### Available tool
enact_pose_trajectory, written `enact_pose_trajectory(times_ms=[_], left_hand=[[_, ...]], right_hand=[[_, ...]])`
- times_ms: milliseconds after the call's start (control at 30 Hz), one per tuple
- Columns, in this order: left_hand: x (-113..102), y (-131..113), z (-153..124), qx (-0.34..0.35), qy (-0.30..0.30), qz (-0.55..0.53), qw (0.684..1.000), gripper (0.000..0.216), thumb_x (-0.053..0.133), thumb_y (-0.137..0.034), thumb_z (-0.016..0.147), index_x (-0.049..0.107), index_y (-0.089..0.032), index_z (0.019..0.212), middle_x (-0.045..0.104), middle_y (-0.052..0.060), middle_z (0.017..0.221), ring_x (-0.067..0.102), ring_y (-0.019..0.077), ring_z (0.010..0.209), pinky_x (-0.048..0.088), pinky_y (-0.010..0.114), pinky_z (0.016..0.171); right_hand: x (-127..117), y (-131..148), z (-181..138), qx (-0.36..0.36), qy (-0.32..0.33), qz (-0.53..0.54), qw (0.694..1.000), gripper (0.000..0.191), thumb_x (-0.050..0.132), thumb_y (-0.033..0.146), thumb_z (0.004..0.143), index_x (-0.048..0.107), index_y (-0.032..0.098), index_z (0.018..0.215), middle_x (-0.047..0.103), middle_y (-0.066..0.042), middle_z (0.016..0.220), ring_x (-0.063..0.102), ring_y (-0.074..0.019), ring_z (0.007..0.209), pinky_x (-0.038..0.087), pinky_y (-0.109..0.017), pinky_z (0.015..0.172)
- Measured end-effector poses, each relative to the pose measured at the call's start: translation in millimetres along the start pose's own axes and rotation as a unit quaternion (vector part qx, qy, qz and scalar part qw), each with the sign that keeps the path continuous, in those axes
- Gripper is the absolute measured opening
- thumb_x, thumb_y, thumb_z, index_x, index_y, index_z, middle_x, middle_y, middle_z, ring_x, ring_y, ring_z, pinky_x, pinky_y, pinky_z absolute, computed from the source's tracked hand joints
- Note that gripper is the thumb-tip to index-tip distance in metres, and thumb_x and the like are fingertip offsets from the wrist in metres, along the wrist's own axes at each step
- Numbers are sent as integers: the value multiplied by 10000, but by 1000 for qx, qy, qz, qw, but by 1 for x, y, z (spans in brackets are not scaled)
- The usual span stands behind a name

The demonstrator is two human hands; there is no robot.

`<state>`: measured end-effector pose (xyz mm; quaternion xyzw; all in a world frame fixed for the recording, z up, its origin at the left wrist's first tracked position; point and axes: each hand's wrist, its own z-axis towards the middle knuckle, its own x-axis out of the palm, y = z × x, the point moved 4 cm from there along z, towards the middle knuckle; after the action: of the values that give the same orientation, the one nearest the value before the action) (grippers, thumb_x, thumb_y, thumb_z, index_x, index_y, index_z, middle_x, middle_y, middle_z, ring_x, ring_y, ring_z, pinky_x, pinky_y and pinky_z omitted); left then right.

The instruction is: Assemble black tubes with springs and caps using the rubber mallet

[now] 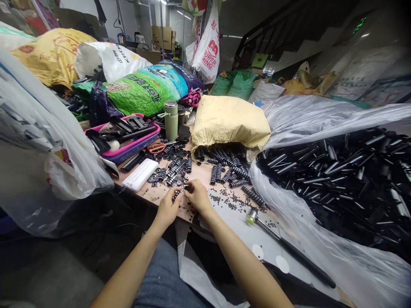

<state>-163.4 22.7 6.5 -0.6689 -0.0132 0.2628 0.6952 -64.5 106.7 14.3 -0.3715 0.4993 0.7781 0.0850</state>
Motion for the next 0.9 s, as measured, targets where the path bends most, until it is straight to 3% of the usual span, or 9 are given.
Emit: enact_pose_trajectory(times_ms=[133, 367, 500, 633, 700, 733, 800, 867, 900], left_hand=[[15, -9, -1, 33, 54, 88, 994, 379, 395, -340, 842, 508, -176, 1164, 541, 91, 1184, 484, 211, 1109, 367, 364, 947], [49, -30, -6, 67, 107, 103, 987, 389, 384, -345, 848, 504, -187, 1182, 552, 81, 1176, 496, 210, 1098, 377, 367, 943], [79, -45, -5, 87, 116, 53, 988, 392, 379, -317, 855, 450, -193, 1220, 509, 88, 1222, 452, 206, 1143, 347, 372, 972], [117, -60, -6, 110, 100, -83, 985, 383, 363, -313, 866, 379, -192, 1229, 474, 100, 1234, 437, 189, 1149, 360, 341, 958], [136, -63, -9, 101, 141, -124, 977, 344, 372, -316, 865, 393, -194, 1187, 534, 94, 1130, 509, 183, 1049, 414, 323, 885], [143, -63, -12, 94, 170, -126, 973, 329, 381, -317, 863, 404, -197, 1169, 557, 85, 1071, 533, 180, 998, 430, 319, 851], [152, -64, -15, 82, 209, -108, 968, 319, 398, -323, 857, 419, -203, 1152, 572, 67, 986, 547, 178, 936, 439, 317, 810], [153, -65, -16, 71, 212, -99, 970, 321, 395, -333, 858, 425, -208, 1152, 568, 58, 948, 547, 175, 900, 441, 312, 778], [151, -67, -16, 63, 206, -102, 971, 326, 391, -339, 858, 427, -209, 1155, 567, 54, 925, 550, 170, 870, 443, 304, 756]], right_hand=[[-21, 0, -12, -15, -4, 56, 998, 245, 499, 107, 679, 613, 191, 879, 624, -36, 871, 589, -132, 762, 480, -260, 702], [-66, -8, -36, -33, -27, 75, 996, 289, 479, 87, 680, 639, 216, 883, 659, -36, 859, 608, -167, 821, 488, -303, 755], [-92, -4, -60, -91, -40, 44, 994, 388, 433, 80, 725, 602, 262, 1023, 627, -28, 1051, 570, -170, 996, 444, -333, 881], [-132, -5, -73, -103, -23, 10, 994, 442, 490, 139, 744, 512, 265, 1167, 489, -22, 1258, 461, -181, 1150, 377, -338, 967], [-168, -25, -67, -47, -57, -20, 997, 433, 527, 169, 746, 510, 256, 1169, 464, -29, 1281, 421, -191, 1177, 322, -351, 1000], [-192, -42, -63, 8, -108, -41, 993, 385, 541, 174, 745, 546, 243, 1124, 496, -45, 1247, 422, -199, 1167, 300, -361, 1005], [-243, -85, -59, 168, -241, -85, 952, 266, 592, 156, 709, 616, 206, 968, 590, -82, 1085, 450, -218, 1101, 289, -377, 977], [-281, -119, -55, 224, -290, -94, 926, 156, 592, 106, 702, 615, 134, 854, 597, -131, 981, 443, -245, 1072, 279, -437, 948], [-295, -131, -54, 239, -296, -89, 921, 102, 596, 126, 713, 601, 128, 814, 601, -97, 923, 486, -222, 1003, 330, -435, 904]])
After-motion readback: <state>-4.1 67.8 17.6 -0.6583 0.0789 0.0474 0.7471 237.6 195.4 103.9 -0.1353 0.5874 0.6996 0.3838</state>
